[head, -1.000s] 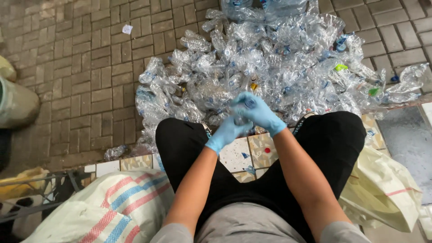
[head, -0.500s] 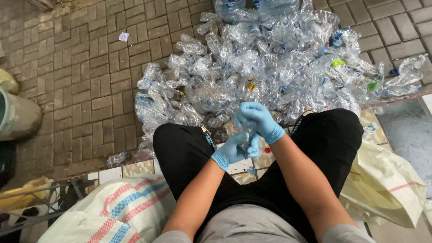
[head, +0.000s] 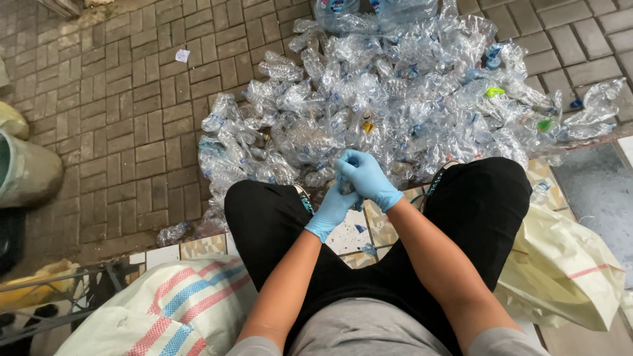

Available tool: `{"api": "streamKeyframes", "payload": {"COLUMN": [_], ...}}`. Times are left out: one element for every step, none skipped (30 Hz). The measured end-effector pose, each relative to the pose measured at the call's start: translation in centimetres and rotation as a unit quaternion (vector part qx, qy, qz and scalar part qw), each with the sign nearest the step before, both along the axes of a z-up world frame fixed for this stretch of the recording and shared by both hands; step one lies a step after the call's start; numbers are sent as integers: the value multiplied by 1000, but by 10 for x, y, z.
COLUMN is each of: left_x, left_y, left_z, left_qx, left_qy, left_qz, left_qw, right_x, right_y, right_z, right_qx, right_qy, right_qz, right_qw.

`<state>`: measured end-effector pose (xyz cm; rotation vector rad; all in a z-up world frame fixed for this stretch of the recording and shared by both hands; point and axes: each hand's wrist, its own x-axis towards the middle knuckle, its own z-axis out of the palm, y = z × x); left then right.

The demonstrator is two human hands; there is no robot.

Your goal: Sorting and bagging empty plastic bottles for recycling

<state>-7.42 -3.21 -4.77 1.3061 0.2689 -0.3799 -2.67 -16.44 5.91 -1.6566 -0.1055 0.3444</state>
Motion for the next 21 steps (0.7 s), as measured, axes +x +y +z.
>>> {"api": "streamKeyframes", "payload": {"left_x": [-1, -1, -4, -7, -10, -11, -13, -16, -17, -16, -15, -14, -14, -12, -11, -12, -14, -14, -14, -13, -12], "left_y": [-1, -3, 5, 13, 21, 25, 29, 33, 38, 43, 48, 50, 52, 54, 53, 53, 52, 49, 47, 44, 41], "left_z": [0, -1, 0, 1, 2, -2, -6, -10, -8, -5, -3, 3, 8, 14, 16, 18, 20, 28, 36, 43, 54], "left_qx": [49, 97, 95, -24, -143, -144, -206, -265, -265, -269, -274, -273, -234, -195, -194, -135, -74, -75, -63, -51, -52], "left_qy": [-18, -35, -36, -51, -66, -66, -72, -75, -72, -75, -77, -76, -76, -78, -78, -68, -57, -56, -59, -64, -63], "left_qz": [-16, -31, -30, -71, -110, -110, -132, -155, -155, -170, -185, -187, -187, -185, -185, -165, -143, -142, -130, -118, -117], "left_qw": [999, 994, 994, 996, 981, 981, 967, 949, 949, 945, 941, 941, 951, 960, 960, 975, 985, 985, 988, 990, 990], "right_x": [-1, -3, -8, -13, -19, -17, -14, -14, -15, -14, -14, -14, -14, -13, -16, -19, -23, -24, -24, -25, -26], "right_y": [-2, -4, -6, -8, -11, -10, -10, -10, -9, -9, -8, -8, -8, -8, -8, -8, -7, -6, -5, -4, -3], "right_z": [5, 10, 24, 38, 51, 42, 33, 24, 26, 29, 31, 34, 37, 41, 47, 53, 59, 56, 52, 49, 51], "right_qx": [2, 3, 1, 12, 23, 22, 29, 38, 39, 48, 57, 58, 45, 30, 31, 3, -24, -23, -75, -128, -128], "right_qy": [-11, -21, -22, -30, -38, -37, -45, -50, -47, -39, -31, -31, -70, -110, -110, -163, -216, -214, -253, -291, -290], "right_qz": [13, 27, 29, 60, 92, 92, 125, 157, 156, 179, 201, 199, 205, 211, 210, 209, 207, 208, 201, 193, 194], "right_qw": [1000, 999, 999, 998, 995, 995, 991, 986, 986, 982, 977, 978, 975, 971, 971, 964, 954, 954, 943, 929, 928]}}
